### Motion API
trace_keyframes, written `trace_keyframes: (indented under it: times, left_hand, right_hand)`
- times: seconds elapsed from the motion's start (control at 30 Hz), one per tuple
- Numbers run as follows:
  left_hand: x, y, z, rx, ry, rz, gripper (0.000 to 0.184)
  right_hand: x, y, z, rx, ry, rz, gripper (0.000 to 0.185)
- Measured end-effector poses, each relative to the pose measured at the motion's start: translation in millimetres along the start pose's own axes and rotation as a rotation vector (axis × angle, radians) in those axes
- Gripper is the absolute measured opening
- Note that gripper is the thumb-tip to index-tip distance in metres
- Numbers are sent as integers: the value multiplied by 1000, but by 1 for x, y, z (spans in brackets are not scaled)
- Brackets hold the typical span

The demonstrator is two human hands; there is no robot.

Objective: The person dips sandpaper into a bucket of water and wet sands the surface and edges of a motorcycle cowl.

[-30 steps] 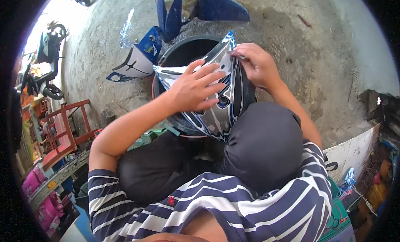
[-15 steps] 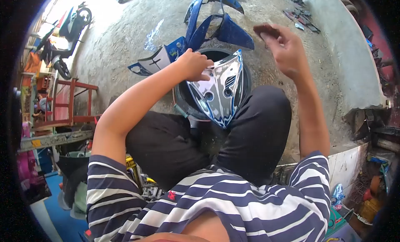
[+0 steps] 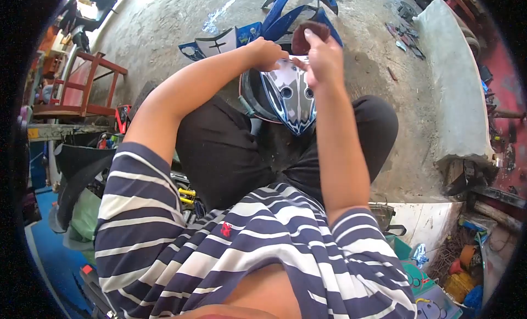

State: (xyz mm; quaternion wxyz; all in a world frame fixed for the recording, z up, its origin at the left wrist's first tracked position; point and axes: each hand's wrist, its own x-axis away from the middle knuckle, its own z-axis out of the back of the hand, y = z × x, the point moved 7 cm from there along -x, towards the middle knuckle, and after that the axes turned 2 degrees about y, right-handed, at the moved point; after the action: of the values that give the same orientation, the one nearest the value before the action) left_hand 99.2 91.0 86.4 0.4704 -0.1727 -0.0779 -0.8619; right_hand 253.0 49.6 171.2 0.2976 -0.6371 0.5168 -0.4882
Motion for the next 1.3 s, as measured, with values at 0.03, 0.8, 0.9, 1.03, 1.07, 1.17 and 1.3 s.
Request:
trace_keyframes:
  times: [0.03,0.8,0.9,1.03,1.07,1.17,1.3]
  left_hand:
    - [-3,-6,-10,-12,5,-10,52]
    - [-16,-30,-22,85,252,-91,47]
    - [-18,-26,-26,69,259,-115,48]
    - [-15,-28,-25,51,297,-114,50]
    - [-16,-28,-27,50,290,-113,52]
    - [-16,-28,-33,62,278,-114,55]
    - [-12,-32,-30,64,283,-118,59]
  right_hand:
    - [-16,28,0,-21,65,-35,18]
    - [-32,122,40,1235,250,934,16]
    - [-23,127,28,1282,137,897,15]
    - [-30,127,28,1234,204,981,14]
    - [-34,124,33,1201,276,944,15]
    - [-29,128,25,1234,202,967,16]
    - [-30,132,23,1224,192,953,16]
